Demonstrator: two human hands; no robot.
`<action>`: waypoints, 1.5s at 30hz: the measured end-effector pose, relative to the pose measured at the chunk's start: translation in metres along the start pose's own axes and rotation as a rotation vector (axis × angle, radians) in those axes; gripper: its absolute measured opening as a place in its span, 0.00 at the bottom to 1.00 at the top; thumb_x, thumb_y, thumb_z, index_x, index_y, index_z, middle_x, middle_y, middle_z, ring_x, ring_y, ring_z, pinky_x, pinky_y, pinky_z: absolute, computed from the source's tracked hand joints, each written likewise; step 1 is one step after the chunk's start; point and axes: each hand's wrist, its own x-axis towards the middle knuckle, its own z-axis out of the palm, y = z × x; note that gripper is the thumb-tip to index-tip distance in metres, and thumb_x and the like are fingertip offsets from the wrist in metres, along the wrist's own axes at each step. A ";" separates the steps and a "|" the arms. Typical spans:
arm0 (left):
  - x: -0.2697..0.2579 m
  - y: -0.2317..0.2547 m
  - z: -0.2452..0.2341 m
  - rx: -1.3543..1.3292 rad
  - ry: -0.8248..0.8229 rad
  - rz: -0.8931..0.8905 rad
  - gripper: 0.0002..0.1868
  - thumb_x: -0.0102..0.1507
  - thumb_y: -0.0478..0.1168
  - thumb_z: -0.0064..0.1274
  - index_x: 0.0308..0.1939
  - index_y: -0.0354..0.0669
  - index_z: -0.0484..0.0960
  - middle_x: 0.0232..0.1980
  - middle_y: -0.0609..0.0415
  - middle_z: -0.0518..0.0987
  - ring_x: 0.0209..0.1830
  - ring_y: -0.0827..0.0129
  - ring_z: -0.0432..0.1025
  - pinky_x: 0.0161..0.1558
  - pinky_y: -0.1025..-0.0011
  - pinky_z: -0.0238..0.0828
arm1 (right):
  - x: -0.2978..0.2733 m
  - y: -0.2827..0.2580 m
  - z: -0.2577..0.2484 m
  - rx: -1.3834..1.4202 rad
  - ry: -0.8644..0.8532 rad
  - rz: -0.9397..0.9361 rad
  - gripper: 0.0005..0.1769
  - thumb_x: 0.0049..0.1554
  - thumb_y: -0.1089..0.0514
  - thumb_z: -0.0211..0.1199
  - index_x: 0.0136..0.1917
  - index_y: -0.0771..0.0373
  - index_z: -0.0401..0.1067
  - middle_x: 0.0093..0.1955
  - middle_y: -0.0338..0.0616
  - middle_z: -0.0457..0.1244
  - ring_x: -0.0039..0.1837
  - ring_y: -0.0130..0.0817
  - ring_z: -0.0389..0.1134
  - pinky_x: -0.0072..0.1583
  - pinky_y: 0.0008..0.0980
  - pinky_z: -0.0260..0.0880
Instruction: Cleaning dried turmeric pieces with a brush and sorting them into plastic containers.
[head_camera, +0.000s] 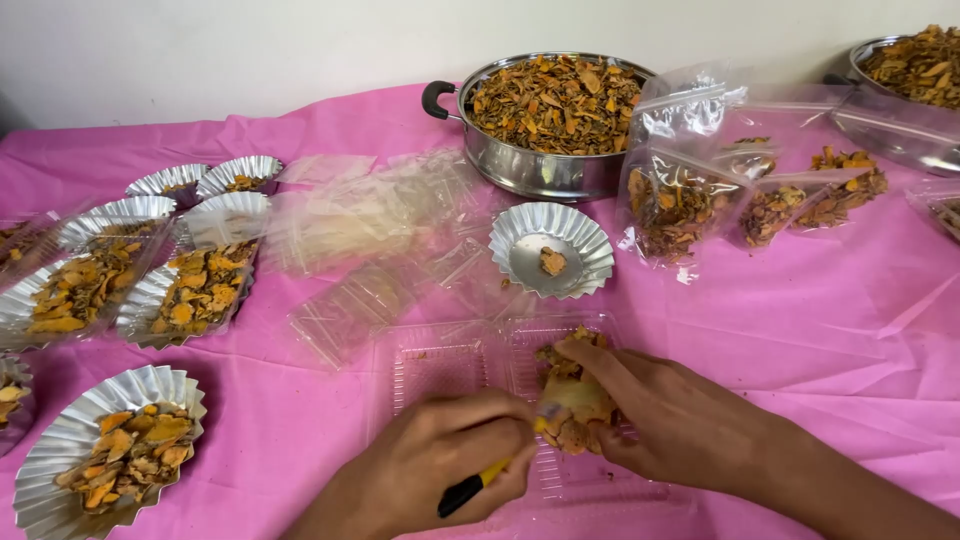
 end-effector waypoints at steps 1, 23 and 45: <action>0.003 0.004 -0.003 -0.003 -0.003 0.003 0.07 0.64 0.24 0.53 0.32 0.31 0.73 0.40 0.46 0.77 0.28 0.66 0.73 0.31 0.74 0.71 | 0.000 0.000 0.000 0.001 0.002 0.004 0.50 0.51 0.53 0.71 0.80 0.51 0.48 0.63 0.54 0.66 0.57 0.55 0.72 0.54 0.49 0.74; -0.001 -0.003 0.005 -0.111 0.128 -0.177 0.06 0.63 0.29 0.55 0.32 0.35 0.74 0.34 0.50 0.73 0.26 0.71 0.67 0.27 0.77 0.63 | 0.001 0.002 0.002 -0.021 0.076 -0.062 0.43 0.52 0.53 0.69 0.76 0.55 0.53 0.57 0.53 0.67 0.51 0.55 0.72 0.50 0.51 0.73; -0.012 -0.014 0.009 -0.384 0.353 -0.577 0.04 0.60 0.31 0.59 0.30 0.37 0.81 0.32 0.50 0.83 0.23 0.69 0.84 0.22 0.80 0.83 | -0.002 -0.003 0.008 -0.109 0.237 -0.168 0.38 0.50 0.56 0.68 0.72 0.56 0.59 0.56 0.50 0.68 0.44 0.50 0.74 0.42 0.50 0.77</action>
